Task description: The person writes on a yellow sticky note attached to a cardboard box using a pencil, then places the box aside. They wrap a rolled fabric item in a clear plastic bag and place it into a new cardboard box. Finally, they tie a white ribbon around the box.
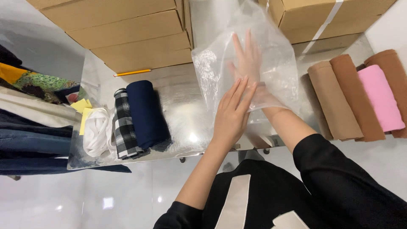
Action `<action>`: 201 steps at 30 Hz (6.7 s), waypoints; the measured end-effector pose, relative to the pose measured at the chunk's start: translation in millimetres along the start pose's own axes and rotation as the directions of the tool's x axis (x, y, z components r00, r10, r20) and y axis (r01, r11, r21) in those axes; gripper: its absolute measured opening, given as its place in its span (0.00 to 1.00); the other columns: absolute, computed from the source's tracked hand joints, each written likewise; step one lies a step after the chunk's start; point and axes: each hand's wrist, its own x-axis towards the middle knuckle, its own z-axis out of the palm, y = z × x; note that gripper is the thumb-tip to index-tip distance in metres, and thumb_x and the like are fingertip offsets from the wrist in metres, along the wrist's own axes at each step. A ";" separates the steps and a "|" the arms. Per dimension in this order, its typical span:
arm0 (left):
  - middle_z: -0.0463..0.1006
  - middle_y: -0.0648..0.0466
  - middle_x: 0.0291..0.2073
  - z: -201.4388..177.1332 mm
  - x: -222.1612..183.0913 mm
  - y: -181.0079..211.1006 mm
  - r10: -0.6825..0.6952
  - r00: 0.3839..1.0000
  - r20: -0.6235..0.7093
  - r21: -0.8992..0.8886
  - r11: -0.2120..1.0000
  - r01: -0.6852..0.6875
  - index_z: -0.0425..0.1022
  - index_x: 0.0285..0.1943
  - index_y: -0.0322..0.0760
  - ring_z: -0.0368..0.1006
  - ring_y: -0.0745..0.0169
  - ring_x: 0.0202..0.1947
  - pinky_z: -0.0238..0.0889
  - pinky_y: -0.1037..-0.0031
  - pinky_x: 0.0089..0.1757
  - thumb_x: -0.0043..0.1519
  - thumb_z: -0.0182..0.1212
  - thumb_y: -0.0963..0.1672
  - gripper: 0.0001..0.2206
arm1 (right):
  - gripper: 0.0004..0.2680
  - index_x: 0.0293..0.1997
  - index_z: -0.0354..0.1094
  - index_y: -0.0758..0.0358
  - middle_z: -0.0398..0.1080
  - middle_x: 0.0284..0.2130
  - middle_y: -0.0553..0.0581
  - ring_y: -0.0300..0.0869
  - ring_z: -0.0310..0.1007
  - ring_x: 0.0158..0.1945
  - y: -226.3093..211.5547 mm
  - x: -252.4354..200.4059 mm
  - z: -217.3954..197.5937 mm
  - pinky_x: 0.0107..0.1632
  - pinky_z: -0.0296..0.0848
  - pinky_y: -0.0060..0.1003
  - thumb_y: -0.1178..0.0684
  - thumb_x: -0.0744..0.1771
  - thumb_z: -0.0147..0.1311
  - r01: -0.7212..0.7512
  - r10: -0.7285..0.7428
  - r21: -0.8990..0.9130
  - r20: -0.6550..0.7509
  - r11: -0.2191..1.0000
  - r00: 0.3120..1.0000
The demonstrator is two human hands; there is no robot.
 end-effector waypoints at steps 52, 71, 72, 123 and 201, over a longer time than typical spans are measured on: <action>0.73 0.50 0.67 70.4 -59.2 -54.0 -0.245 0.958 0.148 -0.322 0.904 0.281 0.69 0.72 0.40 0.71 0.51 0.67 0.66 0.64 0.63 0.67 0.42 0.30 0.26 | 0.22 0.72 0.59 0.56 0.69 0.58 0.55 0.46 0.70 0.56 207.5 -233.8 -180.4 0.57 0.72 0.43 0.54 0.67 0.53 -0.718 0.609 0.671 0.495 0.185 0.620; 0.63 0.55 0.78 58.7 -46.9 -1.0 -0.074 0.991 0.112 -0.233 0.967 0.099 0.58 0.83 0.47 0.58 0.51 0.77 0.59 0.59 0.66 0.64 0.41 0.27 0.37 | 0.20 0.56 0.72 0.70 0.78 0.42 0.68 0.56 0.81 0.40 126.7 -190.0 -59.1 0.41 0.81 0.54 0.39 0.69 0.59 -0.872 0.237 0.385 0.916 -0.303 0.323; 0.61 0.58 0.79 57.2 -46.5 3.9 -0.049 0.990 0.129 -0.201 0.977 0.074 0.56 0.84 0.49 0.57 0.54 0.79 0.57 0.62 0.67 0.65 0.43 0.28 0.37 | 0.21 0.58 0.71 0.70 0.78 0.45 0.68 0.56 0.81 0.43 144.9 -190.4 -33.0 0.44 0.80 0.55 0.39 0.69 0.60 -0.852 0.228 0.401 0.913 -0.337 0.339; 0.78 0.54 0.28 -9.5 -184.5 -76.6 -0.791 0.302 0.532 -0.630 -0.132 0.765 0.74 0.66 0.23 0.80 0.66 0.32 0.81 0.77 0.41 0.59 0.75 0.39 0.25 | 0.30 0.85 0.32 0.52 0.21 0.83 0.60 0.52 0.16 0.85 -21.4 -94.5 83.4 0.74 0.25 0.81 0.34 0.73 0.38 0.109 0.032 -0.182 0.635 0.977 0.772; 0.84 0.45 0.51 -9.2 -136.3 -103.8 -0.950 0.299 0.088 0.040 0.304 0.952 0.68 0.70 0.36 0.81 0.46 0.53 0.77 0.55 0.50 0.65 0.60 0.43 0.22 | 0.11 0.64 0.73 0.60 0.75 0.56 0.66 0.52 0.76 0.56 114.5 -91.6 -83.4 0.48 0.80 0.42 0.55 0.73 0.56 -0.513 0.249 0.417 0.541 0.750 0.803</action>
